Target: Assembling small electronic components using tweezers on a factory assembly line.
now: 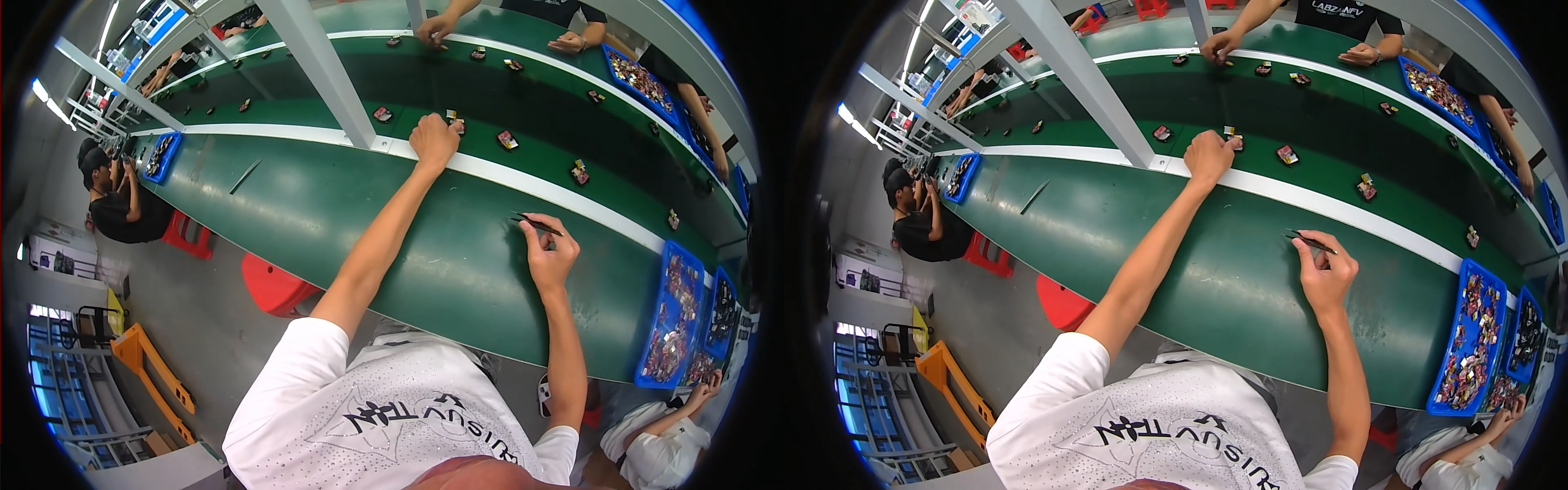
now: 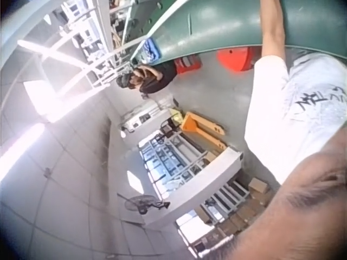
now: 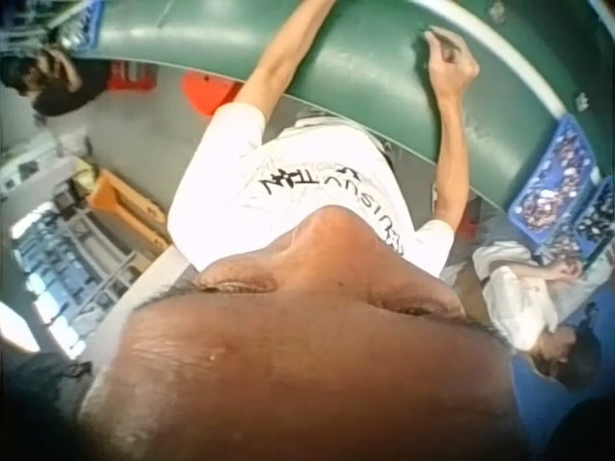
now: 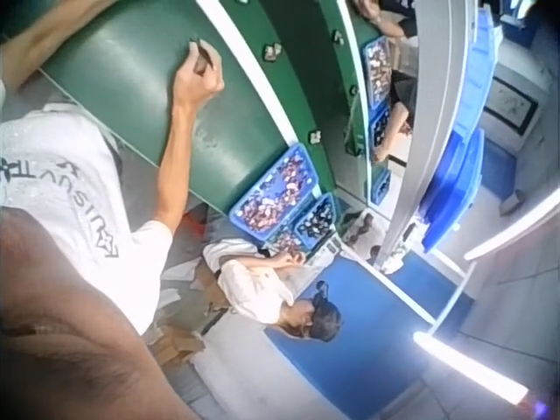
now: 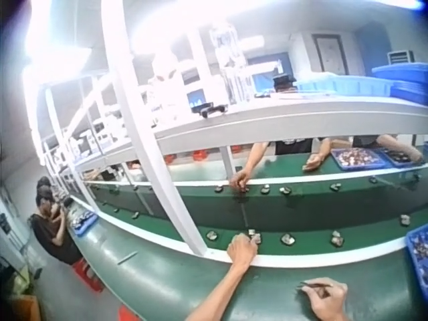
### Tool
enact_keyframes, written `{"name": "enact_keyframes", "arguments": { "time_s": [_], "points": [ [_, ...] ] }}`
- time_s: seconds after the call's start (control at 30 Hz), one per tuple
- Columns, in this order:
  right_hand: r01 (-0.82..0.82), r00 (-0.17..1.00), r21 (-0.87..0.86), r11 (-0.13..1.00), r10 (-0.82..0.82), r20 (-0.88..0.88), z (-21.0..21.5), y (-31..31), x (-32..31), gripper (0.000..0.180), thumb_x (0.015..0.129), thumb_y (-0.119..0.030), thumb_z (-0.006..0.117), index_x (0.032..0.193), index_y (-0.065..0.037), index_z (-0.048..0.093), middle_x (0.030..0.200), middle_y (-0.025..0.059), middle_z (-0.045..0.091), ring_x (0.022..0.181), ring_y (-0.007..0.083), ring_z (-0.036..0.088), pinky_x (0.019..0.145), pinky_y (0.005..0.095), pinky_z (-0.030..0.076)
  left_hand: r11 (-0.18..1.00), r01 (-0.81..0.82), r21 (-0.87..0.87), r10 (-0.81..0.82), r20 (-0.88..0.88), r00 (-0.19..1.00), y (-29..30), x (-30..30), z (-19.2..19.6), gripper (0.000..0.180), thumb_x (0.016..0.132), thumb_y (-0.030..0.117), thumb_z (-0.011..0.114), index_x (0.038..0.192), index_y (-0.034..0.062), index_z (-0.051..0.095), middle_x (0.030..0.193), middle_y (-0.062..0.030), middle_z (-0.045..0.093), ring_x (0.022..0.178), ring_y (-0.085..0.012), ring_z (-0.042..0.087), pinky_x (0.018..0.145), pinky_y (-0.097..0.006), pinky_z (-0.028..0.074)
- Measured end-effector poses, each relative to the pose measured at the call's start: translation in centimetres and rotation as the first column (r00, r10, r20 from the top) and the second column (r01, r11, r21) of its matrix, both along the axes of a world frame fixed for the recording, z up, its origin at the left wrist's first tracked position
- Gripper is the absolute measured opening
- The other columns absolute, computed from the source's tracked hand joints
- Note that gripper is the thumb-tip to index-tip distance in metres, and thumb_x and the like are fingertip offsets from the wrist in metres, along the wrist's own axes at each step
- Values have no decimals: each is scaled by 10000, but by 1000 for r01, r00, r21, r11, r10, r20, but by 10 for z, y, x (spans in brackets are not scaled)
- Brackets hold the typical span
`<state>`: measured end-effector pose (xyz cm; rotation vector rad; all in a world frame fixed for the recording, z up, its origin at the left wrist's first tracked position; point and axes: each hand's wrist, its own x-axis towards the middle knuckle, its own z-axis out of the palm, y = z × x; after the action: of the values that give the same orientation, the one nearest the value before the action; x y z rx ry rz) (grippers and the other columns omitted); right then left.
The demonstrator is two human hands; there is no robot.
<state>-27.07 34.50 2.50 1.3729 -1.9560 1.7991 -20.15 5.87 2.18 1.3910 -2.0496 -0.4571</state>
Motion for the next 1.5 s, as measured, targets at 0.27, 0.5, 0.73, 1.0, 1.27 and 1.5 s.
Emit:
{"name": "enact_keyframes", "arguments": {
  "time_s": [0.27,0.5,0.73,1.0,1.27,1.5],
  "points": [
    [-27,999,48,998,25,31,6,7,-1,136,800,-10,832,916,7,763,741,26,693,468,47,361,445,240,277,932,334,140,-241,-449,860,20,23,21,253,911,181,759,815,-21,642,640,-99,707,457,-154,660,465,-289,494],
    [-171,917,48,984,141,373,-3,11,-10,109,842,24,792,934,21,734,734,-18,656,523,-1,386,481,210,289,695,655,298,-424,-566,707,97,64,38,179,915,107,727,883,-57,663,696,-85,713,475,-95,601,460,-246,448],
    [-246,776,-39,968,221,591,-2,14,-14,106,875,37,766,955,23,697,668,-62,564,562,-24,399,511,180,293,567,727,389,-439,-604,665,129,65,22,176,931,80,732,1002,-78,698,771,-49,696,538,-40,548,457,-211,417],
    [-219,883,58,974,172,436,-2,21,-13,108,879,12,773,957,28,700,684,-40,608,542,-14,422,497,182,302,661,744,93,-621,-489,613,143,57,5,120,917,22,733,988,-72,713,751,-30,716,576,9,529,499,-172,384],
    [-161,915,65,985,124,384,-9,19,-14,111,857,-16,806,923,21,726,582,-74,509,490,-13,352,465,201,245,680,733,29,-647,-447,618,146,56,5,119,899,14,744,987,-63,721,741,-36,715,547,9,487,484,-180,363],
    [-197,895,61,979,154,418,-11,17,-14,109,859,-4,801,929,25,723,605,-73,508,509,-15,351,469,198,239,672,741,5,-667,-433,607,147,54,3,143,887,16,756,1008,-57,732,757,-45,722,536,-7,499,477,-190,375]
  ]
}}
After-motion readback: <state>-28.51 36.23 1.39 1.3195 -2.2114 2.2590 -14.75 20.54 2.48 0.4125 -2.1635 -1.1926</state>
